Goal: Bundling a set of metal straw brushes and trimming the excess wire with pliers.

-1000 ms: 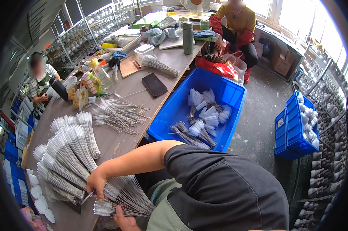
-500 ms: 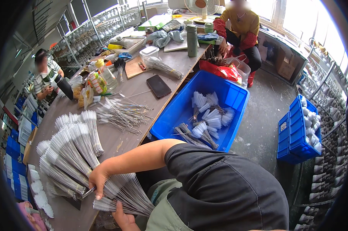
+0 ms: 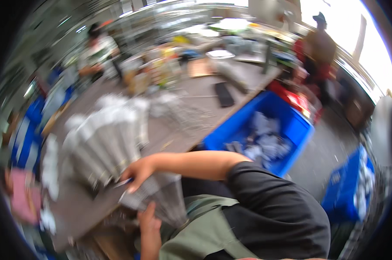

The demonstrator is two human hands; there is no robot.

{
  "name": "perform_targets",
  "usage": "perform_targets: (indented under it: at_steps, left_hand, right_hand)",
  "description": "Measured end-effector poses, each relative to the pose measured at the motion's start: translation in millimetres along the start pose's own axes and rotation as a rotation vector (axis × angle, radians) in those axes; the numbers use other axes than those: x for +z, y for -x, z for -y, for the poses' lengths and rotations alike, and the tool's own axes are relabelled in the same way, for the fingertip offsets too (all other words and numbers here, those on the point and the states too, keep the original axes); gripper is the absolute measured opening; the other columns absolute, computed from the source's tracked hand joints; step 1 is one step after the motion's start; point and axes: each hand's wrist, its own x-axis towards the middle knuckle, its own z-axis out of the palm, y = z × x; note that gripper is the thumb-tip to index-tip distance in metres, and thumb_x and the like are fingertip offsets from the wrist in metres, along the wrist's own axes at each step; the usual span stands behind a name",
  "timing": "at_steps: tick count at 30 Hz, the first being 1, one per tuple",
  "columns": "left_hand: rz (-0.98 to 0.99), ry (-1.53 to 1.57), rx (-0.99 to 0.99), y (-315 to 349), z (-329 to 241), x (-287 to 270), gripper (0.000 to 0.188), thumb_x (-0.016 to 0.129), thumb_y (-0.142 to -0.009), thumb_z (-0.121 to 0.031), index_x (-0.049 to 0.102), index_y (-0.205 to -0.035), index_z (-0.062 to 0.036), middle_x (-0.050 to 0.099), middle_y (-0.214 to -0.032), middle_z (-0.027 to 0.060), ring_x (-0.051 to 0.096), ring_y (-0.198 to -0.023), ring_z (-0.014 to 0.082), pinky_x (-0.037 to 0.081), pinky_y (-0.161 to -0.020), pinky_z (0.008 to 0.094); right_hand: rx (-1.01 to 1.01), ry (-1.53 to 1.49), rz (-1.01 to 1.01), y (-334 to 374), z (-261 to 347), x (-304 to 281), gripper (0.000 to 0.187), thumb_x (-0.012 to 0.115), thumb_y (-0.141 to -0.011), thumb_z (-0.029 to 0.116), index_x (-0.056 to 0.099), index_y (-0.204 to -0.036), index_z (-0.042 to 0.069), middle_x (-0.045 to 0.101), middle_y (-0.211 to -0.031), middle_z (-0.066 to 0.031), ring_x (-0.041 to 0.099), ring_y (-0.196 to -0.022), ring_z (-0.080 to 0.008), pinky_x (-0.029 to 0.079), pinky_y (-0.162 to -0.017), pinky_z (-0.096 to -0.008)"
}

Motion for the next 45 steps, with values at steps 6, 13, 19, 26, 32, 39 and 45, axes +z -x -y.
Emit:
perform_targets:
  at_steps: [6, 13, 19, 26, 32, 39, 45]
  left_hand:
    - [-0.019, -0.043, 0.009, 1, 3, 7, 0.029, 0.069, -0.078, -0.006, 0.057, -0.104, 0.0012, 0.062, -0.097, 0.007, 0.06, -0.086, 0.0163, 0.048, -0.079, 0.0323]
    - [-0.001, 0.119, 0.032, 14, 5, 11, 0.033, 0.067, -0.08, -0.005, 0.055, -0.11, -0.001, 0.062, -0.098, 0.0061, 0.061, -0.087, 0.0158, 0.049, -0.08, 0.0318]
    - [0.003, 0.139, -0.032, 9, -8, 3, 0.031, 0.068, -0.075, -0.001, 0.058, -0.105, 0.0008, 0.064, -0.094, 0.0079, 0.062, -0.084, 0.0177, 0.05, -0.077, 0.0319]
    - [0.008, 0.07, 0.071, 5, -3, 13, 0.033, 0.065, -0.078, -0.003, 0.055, -0.11, -0.0002, 0.061, -0.099, 0.0062, 0.06, -0.086, 0.0166, 0.051, -0.077, 0.0324]
    - [-0.011, 0.081, 0.087, 10, 6, 7, 0.029, 0.061, -0.083, -0.005, 0.053, -0.111, -0.0002, 0.059, -0.102, 0.0062, 0.059, -0.09, 0.0166, 0.051, -0.076, 0.0328]
    - [-0.035, 0.075, 0.116, 14, 1, 13, 0.023, 0.059, -0.086, -0.006, 0.053, -0.107, -0.0006, 0.059, -0.097, 0.005, 0.059, -0.084, 0.0138, 0.051, -0.073, 0.0297]
    - [-0.025, 0.061, 0.107, 12, 2, 8, 0.021, 0.058, -0.086, -0.005, 0.053, -0.106, 0.0002, 0.06, -0.094, 0.0056, 0.06, -0.082, 0.0146, 0.051, -0.074, 0.03]
  right_hand:
    - [0.2, 0.067, 0.007, 14, 10, -8, 0.031, 0.074, -0.077, 0.031, 0.057, -0.08, 0.005, 0.053, -0.07, 0.0014, 0.049, -0.07, -0.0088, 0.043, -0.064, -0.0271]
    - [0.28, -0.032, 0.062, 2, 1, 2, 0.033, 0.076, -0.075, 0.03, 0.057, -0.085, 0.005, 0.054, -0.074, 0.002, 0.049, -0.073, -0.008, 0.042, -0.067, -0.0246]
    - [0.277, -0.104, 0.106, -3, 2, -4, 0.029, 0.075, -0.077, 0.029, 0.057, -0.084, 0.007, 0.053, -0.074, 0.0062, 0.048, -0.074, -0.0042, 0.042, -0.067, -0.0226]
    - [0.243, -0.275, 0.073, 1, -2, -7, 0.034, 0.075, -0.077, 0.029, 0.054, -0.09, 0.007, 0.052, -0.075, 0.0029, 0.054, -0.073, -0.008, 0.045, -0.068, -0.023]
    - [0.303, -0.164, 0.009, 4, 8, 0, 0.034, 0.075, -0.075, 0.026, 0.054, -0.091, 0.006, 0.051, -0.077, 0.0024, 0.051, -0.073, -0.0075, 0.044, -0.07, -0.0242]
    - [0.282, -0.007, 0.008, 7, -3, -5, 0.026, 0.066, -0.074, 0.011, 0.055, -0.097, 0.005, 0.053, -0.086, -0.0004, 0.049, -0.08, -0.0087, 0.042, -0.074, -0.024]
    - [0.238, -0.372, 0.045, 7, -1, -3, 0.023, 0.072, -0.078, 0.02, 0.057, -0.088, 0.005, 0.056, -0.08, 0.003, 0.052, -0.078, -0.0075, 0.042, -0.074, -0.0225]
